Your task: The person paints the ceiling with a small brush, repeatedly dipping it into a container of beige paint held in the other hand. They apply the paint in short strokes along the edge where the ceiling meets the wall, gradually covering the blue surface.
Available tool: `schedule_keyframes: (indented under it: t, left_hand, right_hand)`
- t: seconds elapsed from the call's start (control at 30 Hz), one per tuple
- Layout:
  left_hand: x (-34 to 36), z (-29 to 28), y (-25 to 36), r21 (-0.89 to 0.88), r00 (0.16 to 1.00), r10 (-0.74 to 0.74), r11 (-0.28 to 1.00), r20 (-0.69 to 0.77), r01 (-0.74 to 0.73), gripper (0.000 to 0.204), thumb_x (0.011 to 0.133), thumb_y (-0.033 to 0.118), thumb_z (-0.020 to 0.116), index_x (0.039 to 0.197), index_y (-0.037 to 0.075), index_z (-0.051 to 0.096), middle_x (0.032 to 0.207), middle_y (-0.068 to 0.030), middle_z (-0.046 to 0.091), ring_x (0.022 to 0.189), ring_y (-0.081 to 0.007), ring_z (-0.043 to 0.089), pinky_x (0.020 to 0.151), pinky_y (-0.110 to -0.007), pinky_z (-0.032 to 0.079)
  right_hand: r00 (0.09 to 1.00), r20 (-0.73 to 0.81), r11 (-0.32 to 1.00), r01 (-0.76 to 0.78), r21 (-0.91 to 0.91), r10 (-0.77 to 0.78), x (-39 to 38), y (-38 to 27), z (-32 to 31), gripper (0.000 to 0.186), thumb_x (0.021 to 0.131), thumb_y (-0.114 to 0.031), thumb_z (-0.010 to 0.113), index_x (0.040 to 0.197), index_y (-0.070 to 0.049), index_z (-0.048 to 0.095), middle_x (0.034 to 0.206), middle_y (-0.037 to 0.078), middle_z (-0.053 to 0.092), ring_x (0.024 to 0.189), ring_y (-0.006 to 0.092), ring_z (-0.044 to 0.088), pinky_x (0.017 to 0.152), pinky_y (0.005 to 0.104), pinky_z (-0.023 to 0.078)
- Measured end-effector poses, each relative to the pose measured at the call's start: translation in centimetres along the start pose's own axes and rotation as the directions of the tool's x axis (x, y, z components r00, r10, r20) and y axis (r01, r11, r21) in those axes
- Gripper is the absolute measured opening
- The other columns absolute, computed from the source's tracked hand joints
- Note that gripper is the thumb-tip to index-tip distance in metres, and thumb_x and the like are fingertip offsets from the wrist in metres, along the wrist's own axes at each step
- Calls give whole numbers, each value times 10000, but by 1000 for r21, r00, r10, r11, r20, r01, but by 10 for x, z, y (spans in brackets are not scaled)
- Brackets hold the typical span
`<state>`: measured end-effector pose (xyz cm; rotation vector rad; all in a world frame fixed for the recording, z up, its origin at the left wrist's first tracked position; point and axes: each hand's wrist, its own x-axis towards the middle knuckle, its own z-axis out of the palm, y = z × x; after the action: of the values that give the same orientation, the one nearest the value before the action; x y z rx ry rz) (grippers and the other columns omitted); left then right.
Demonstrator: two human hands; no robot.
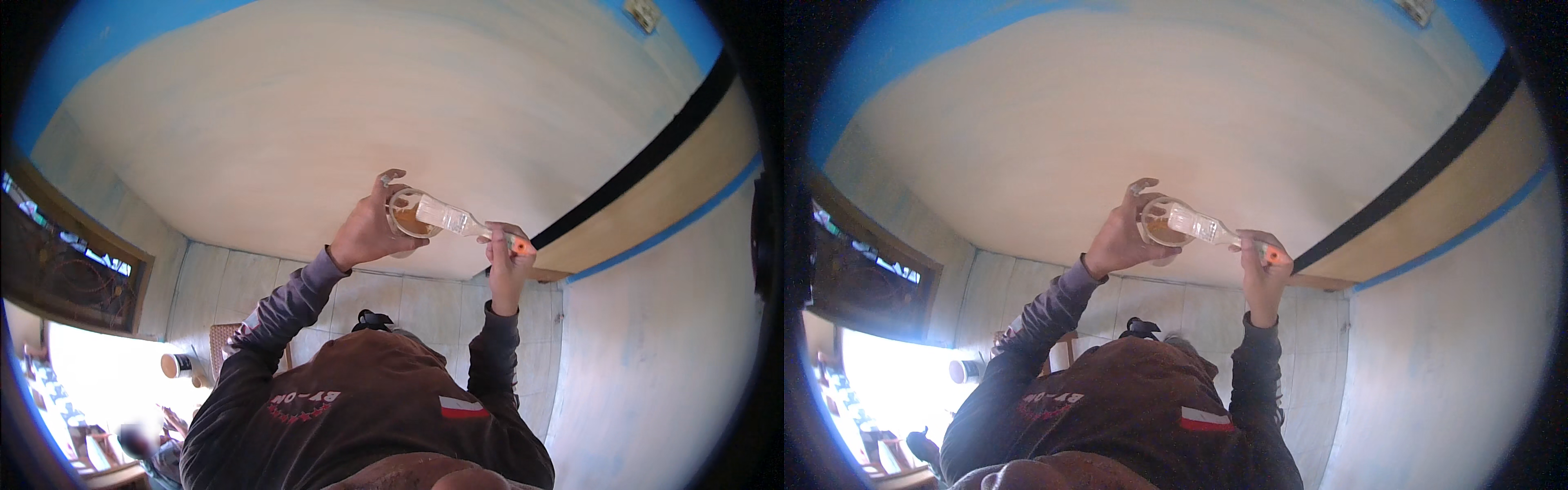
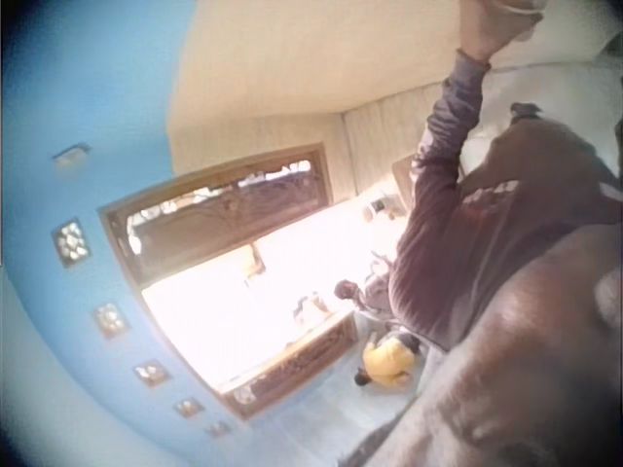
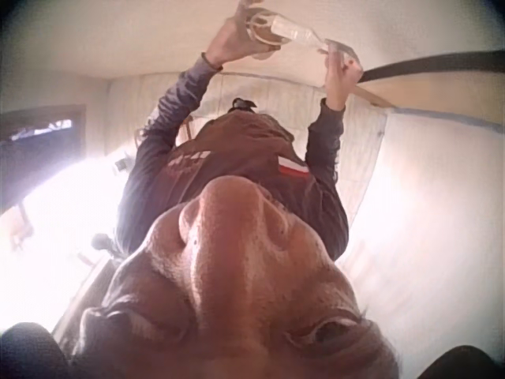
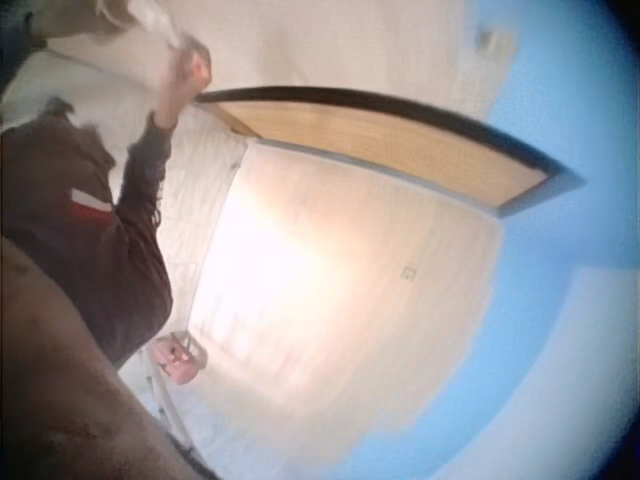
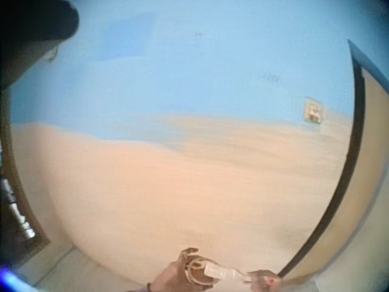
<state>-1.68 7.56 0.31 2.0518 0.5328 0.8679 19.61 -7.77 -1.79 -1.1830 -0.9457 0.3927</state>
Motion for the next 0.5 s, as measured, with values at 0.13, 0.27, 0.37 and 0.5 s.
schedule_keyframes:
  t: [0.13,0.27,0.37,0.5]
  left_hand:
    - [-1,3,-1,48,999,1,999,-41,1,1099,686,238,974,1498,22,267,1338,-218,635,1220,-339,661,1042,-430,546]
    - [-2,8,4,62,995,-12,998,-97,18,1099,679,231,976,1497,21,273,1346,-217,630,1239,-330,652,1048,-425,542]
    - [-4,10,10,113,992,9,994,-125,6,1098,681,238,967,1492,6,263,1321,-226,641,1209,-355,664,1021,-410,553]
    - [-4,12,15,188,987,5,982,-162,26,1099,681,245,963,1491,5,260,1312,-229,644,1195,-359,672,1004,-402,560]
  right_hand:
    - [981,124,987,157,-33,-152,9,-1,0,158,1007,-81,670,1044,63,722,894,53,705,722,80,651,596,196,447]
    - [968,208,990,139,17,-139,15,-6,-4,161,1006,-76,671,1060,69,718,939,75,700,787,124,685,693,226,523]
    - [974,175,990,143,5,-141,22,-6,-3,183,1019,-81,651,1015,100,678,967,114,706,810,144,694,755,290,601]
    - [943,285,984,179,1,-172,35,-2,-7,160,1017,-64,647,1023,92,682,967,114,696,807,143,677,763,296,607]
